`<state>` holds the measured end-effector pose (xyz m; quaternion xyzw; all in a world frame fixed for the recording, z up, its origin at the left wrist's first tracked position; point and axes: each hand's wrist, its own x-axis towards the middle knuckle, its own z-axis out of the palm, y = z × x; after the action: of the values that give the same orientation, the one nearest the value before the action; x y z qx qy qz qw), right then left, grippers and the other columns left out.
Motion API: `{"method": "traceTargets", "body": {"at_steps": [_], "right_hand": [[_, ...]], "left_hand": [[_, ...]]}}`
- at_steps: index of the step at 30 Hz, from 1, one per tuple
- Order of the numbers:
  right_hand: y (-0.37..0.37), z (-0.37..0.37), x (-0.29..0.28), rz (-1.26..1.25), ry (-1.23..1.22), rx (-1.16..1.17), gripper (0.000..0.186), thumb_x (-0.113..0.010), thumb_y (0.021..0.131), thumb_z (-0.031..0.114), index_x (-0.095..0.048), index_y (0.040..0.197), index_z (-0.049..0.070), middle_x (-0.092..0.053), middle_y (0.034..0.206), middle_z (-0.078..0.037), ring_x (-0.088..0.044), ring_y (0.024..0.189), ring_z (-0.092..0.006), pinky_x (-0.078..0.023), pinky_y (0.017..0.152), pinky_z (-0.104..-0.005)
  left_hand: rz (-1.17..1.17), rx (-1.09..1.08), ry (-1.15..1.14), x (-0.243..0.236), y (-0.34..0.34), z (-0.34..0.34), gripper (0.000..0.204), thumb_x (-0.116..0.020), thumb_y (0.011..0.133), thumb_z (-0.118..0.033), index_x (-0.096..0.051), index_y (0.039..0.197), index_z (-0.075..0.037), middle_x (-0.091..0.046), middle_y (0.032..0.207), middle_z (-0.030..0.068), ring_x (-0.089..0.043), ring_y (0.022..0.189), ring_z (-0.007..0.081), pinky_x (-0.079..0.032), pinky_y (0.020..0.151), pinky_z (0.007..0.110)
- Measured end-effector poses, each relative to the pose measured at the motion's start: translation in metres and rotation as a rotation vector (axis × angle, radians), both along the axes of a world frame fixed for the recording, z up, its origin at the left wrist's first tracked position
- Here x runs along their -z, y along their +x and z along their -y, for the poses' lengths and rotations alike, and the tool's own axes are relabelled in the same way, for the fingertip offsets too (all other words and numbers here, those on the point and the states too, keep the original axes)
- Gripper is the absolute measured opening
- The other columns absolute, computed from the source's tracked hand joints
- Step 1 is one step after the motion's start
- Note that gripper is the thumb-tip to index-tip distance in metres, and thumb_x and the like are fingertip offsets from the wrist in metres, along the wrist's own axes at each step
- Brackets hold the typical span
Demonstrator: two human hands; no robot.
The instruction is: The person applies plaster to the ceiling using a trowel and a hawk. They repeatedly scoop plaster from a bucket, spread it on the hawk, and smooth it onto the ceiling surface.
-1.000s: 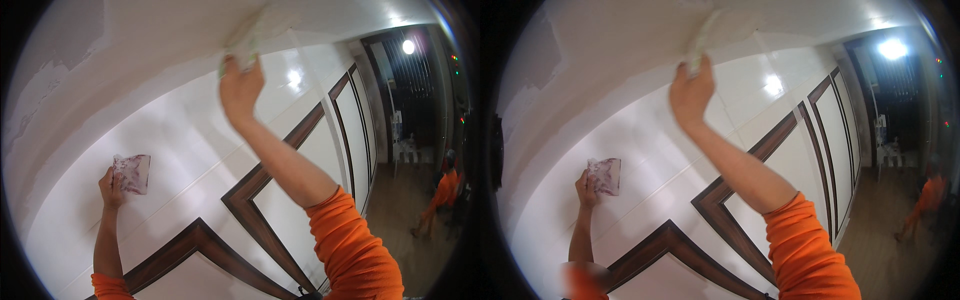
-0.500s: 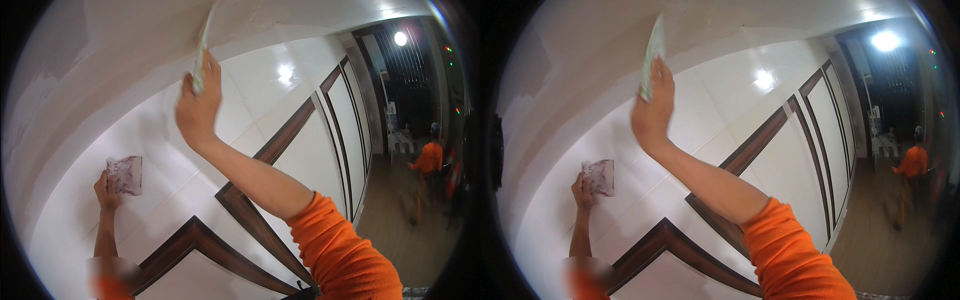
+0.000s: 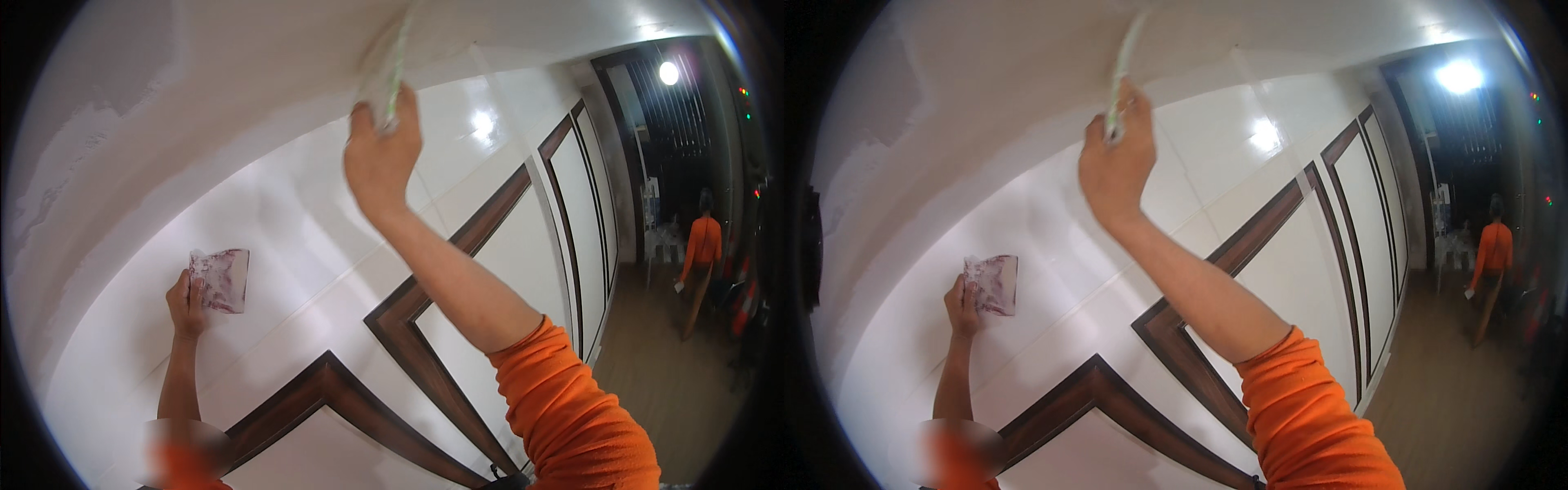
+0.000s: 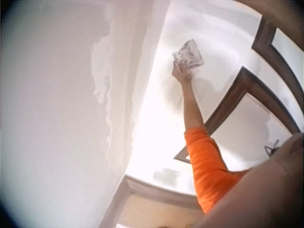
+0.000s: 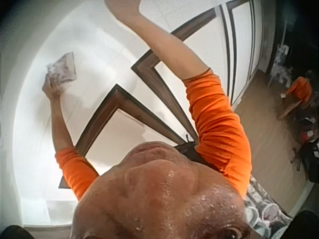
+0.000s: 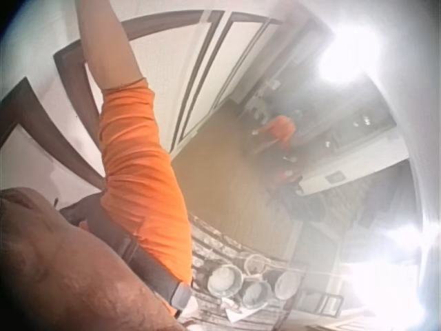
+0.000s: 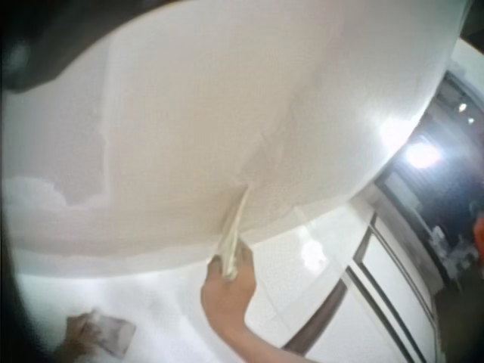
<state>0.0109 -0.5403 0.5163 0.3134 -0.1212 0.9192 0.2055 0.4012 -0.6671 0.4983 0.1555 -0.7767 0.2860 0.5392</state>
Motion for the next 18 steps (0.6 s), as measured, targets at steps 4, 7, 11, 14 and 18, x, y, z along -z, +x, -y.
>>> {"method": "traceTargets", "body": {"at_steps": [4,7,11,14,18], "right_hand": [[0.007,0.012,0.024,-0.017,-0.051,-0.202,0.055,-0.055,0.079,-0.012,-0.05,0.134,-0.006,-0.054,0.13,-0.025,-0.054,0.121,-0.0406,-0.043,0.102,-0.0434],[-0.002,0.02,-0.03,0.174,-0.157,0.354,0.065,-0.055,0.074,-0.015,-0.045,0.138,-0.006,-0.049,0.136,-0.026,-0.048,0.127,-0.041,-0.04,0.107,-0.0443],[0.057,0.019,-0.029,0.08,-0.097,0.305,0.068,-0.064,0.078,-0.012,-0.041,0.142,-0.006,-0.051,0.134,-0.025,-0.053,0.123,-0.0383,-0.042,0.105,-0.0404],[0.052,0.042,0.018,-0.094,-0.053,-0.044,0.058,-0.063,0.084,-0.006,-0.045,0.139,-0.007,-0.058,0.128,-0.021,-0.059,0.117,-0.0313,-0.048,0.096,-0.0366],[-0.073,0.061,0.013,0.216,-0.042,-0.609,0.032,-0.064,0.084,0.003,-0.061,0.115,-0.005,-0.066,0.104,-0.011,-0.061,0.097,-0.021,-0.048,0.089,-0.0352]], "left_hand": [[0.01,-0.062,0.058,0.0,0.001,-0.012,0.02,-0.053,0.094,-0.01,-0.055,0.092,0.009,-0.039,0.06,0.0044,-0.032,0.057,0.0108,-0.029,0.05,0.029],[0.005,-0.037,0.094,-0.001,-0.006,-0.018,0.018,-0.053,0.095,-0.009,-0.054,0.09,0.008,-0.039,0.061,0.0034,-0.033,0.057,0.0103,-0.029,0.05,0.028],[-0.048,0.042,0.224,0.001,-0.008,-0.012,0.016,-0.052,0.095,-0.009,-0.053,0.088,0.005,-0.04,0.062,0.002,-0.033,0.059,0.0097,-0.029,0.051,0.028],[-0.006,-0.04,0.124,-0.002,0.007,-0.019,0.016,-0.052,0.096,-0.011,-0.052,0.086,0.003,-0.04,0.062,0.0016,-0.033,0.06,0.0096,-0.03,0.052,0.028],[-0.006,0.01,0.158,-0.001,-0.011,-0.019,0.019,-0.052,0.096,-0.013,-0.051,0.084,0.001,-0.04,0.062,0.0019,-0.033,0.06,0.0099,-0.03,0.053,0.028]]}}
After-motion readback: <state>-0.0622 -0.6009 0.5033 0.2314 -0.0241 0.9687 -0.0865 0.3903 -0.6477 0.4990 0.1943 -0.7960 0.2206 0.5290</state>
